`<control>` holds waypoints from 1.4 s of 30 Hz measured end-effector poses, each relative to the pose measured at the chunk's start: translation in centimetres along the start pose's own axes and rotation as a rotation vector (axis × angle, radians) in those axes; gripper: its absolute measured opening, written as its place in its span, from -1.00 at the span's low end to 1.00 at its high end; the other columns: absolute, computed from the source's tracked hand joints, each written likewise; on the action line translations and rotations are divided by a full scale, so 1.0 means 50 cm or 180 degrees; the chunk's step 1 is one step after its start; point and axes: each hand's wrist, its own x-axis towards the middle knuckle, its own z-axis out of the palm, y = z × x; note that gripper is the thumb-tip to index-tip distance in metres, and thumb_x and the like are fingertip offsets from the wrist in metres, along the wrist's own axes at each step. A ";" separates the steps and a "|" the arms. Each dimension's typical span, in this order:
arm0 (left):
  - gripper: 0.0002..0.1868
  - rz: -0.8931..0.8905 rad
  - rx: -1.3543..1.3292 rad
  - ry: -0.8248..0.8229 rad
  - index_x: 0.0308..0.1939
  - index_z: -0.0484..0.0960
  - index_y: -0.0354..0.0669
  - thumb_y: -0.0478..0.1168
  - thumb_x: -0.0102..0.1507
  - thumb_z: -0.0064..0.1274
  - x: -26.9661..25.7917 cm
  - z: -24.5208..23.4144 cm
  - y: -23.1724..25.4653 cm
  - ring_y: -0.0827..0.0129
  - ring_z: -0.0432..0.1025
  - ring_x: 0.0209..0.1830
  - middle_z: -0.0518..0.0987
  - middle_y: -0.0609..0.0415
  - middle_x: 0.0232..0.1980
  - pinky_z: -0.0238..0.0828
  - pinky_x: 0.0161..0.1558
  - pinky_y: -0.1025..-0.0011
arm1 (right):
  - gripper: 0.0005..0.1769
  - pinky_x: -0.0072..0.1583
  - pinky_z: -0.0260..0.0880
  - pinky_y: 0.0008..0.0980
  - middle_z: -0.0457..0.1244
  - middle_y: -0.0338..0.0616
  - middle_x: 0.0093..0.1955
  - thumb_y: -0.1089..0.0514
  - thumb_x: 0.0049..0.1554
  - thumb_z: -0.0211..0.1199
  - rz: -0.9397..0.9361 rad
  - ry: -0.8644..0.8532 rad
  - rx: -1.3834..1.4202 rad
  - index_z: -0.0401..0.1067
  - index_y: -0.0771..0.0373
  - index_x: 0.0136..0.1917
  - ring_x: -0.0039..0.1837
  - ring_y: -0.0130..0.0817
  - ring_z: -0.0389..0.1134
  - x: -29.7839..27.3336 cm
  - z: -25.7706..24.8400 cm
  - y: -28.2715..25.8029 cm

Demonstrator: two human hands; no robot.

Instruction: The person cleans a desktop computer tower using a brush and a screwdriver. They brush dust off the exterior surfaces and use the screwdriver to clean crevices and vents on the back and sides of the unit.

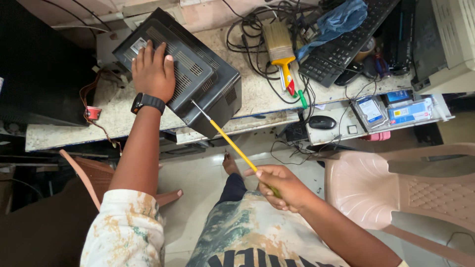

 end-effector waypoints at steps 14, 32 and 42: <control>-0.53 -0.0108 -0.0212 -0.0082 0.40 0.49 0.00 0.01 0.48 -0.25 0.001 -0.014 -0.002 -0.08 0.09 0.52 0.30 -0.14 0.52 -0.14 0.46 -0.06 | -0.44 -0.24 0.30 -0.41 0.25 -0.14 -0.19 0.11 0.22 0.12 -0.0552 0.0615 -0.1046 0.35 0.37 0.43 -0.26 -0.45 0.24 -0.018 0.028 0.026; -0.56 -0.0211 -0.0370 -0.0072 0.36 0.52 0.01 -0.03 0.46 -0.22 0.001 -0.022 0.006 -0.02 0.11 0.54 0.31 -0.10 0.52 -0.14 0.50 0.00 | -0.55 -0.08 0.35 -0.52 0.34 -0.19 -0.12 0.20 0.14 0.30 -0.1949 0.1845 -0.2602 0.45 0.34 0.29 -0.14 -0.44 0.36 -0.019 0.035 0.074; -0.56 -0.0222 -0.0441 -0.0034 0.35 0.53 0.01 -0.04 0.45 -0.21 0.000 -0.022 0.005 -0.01 0.12 0.54 0.33 -0.09 0.51 -0.13 0.50 0.02 | -0.61 -0.34 0.30 -0.49 0.40 -0.06 -0.23 0.19 0.13 0.31 -0.0445 0.0878 -0.0058 0.54 0.46 0.18 -0.30 -0.46 0.37 0.000 -0.023 0.067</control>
